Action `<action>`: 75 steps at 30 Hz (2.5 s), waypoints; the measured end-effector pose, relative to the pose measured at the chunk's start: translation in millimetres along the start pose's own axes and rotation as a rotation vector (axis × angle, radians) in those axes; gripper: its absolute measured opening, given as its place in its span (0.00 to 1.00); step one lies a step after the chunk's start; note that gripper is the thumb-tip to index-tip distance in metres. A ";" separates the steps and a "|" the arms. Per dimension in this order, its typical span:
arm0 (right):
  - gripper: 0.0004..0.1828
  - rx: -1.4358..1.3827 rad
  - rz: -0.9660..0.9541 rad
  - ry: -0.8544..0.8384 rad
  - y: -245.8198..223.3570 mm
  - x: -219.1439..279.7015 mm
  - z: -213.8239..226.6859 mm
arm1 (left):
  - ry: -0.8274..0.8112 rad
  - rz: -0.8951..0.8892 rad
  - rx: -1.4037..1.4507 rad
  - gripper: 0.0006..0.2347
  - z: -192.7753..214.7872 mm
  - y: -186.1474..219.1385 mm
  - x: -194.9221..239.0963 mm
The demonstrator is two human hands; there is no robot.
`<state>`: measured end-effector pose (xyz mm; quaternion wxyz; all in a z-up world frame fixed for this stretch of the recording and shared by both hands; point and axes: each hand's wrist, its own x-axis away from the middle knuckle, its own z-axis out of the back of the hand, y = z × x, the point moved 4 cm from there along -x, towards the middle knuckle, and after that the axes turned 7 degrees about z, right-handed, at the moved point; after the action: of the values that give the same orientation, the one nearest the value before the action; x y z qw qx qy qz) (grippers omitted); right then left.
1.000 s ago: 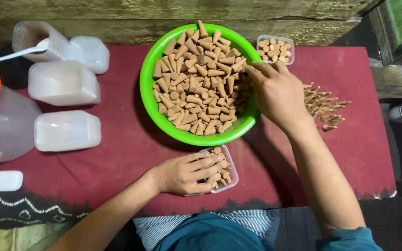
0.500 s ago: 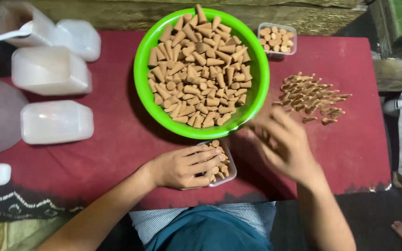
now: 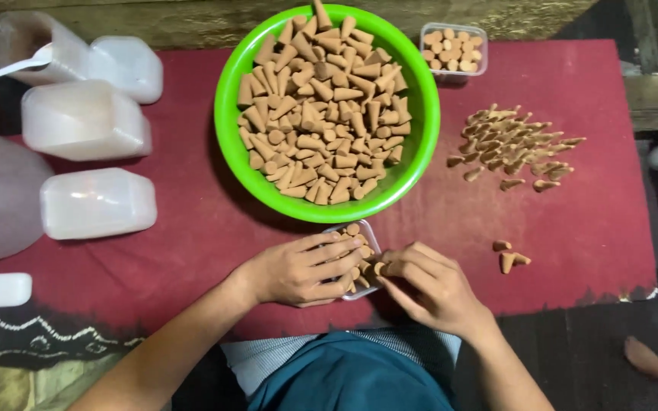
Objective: The person is packing incense cones from a large green bowl into small plastic containers, closing the lids, and then placing the containers into a larger plastic bag.
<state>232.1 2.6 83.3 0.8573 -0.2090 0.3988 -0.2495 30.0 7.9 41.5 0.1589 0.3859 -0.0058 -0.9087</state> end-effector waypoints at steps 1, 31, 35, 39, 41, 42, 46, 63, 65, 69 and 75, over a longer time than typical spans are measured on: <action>0.04 0.009 -0.001 0.000 1.1 5.3 -2.3 | 0.006 -0.006 0.003 0.12 -2.3 -0.4 -0.4; 0.06 0.262 0.175 -0.200 -6.6 9.2 -7.7 | -0.112 -0.051 -0.146 0.09 16.8 0.6 -13.5; 0.06 0.355 0.172 -0.255 -9.9 2.4 -11.2 | -0.097 -0.056 -0.141 0.09 15.8 1.3 -10.6; 0.07 0.339 0.162 -0.229 -16.7 -8.0 -7.3 | -0.167 -0.049 -0.035 0.20 12.1 -1.4 -5.2; 0.08 0.339 0.167 -0.218 -14.5 -7.2 -6.9 | -0.167 -0.019 0.002 0.21 17.4 -1.7 -13.8; 0.08 0.327 0.158 -0.219 -16.1 -3.0 -7.0 | -0.169 0.027 0.055 0.22 18.6 1.8 -16.7; 0.07 0.309 0.160 -0.194 -14.7 2.9 -7.5 | -0.191 0.161 0.104 0.10 21.9 7.3 -25.9; 0.05 0.197 0.129 -0.217 -15.5 -1.2 -4.3 | -0.837 0.915 -0.149 0.11 -17.6 29.3 -35.0; 0.06 0.194 0.127 -0.227 -14.3 0.7 -4.8 | -0.860 0.861 -0.229 0.12 -25.1 35.2 -29.9; 0.06 0.208 0.119 -0.248 -9.6 8.3 -7.1 | -0.754 0.705 -0.424 0.10 -25.4 47.1 -24.8; 0.08 0.196 0.120 -0.263 -8.2 10.2 -6.4 | -0.588 0.634 -0.331 0.10 -4.6 49.0 -25.1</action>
<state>230.6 -10.9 78.2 0.9316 -0.1313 0.2689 -0.2062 63.5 -30.7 62.4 0.4801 0.0603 -0.0235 -0.8748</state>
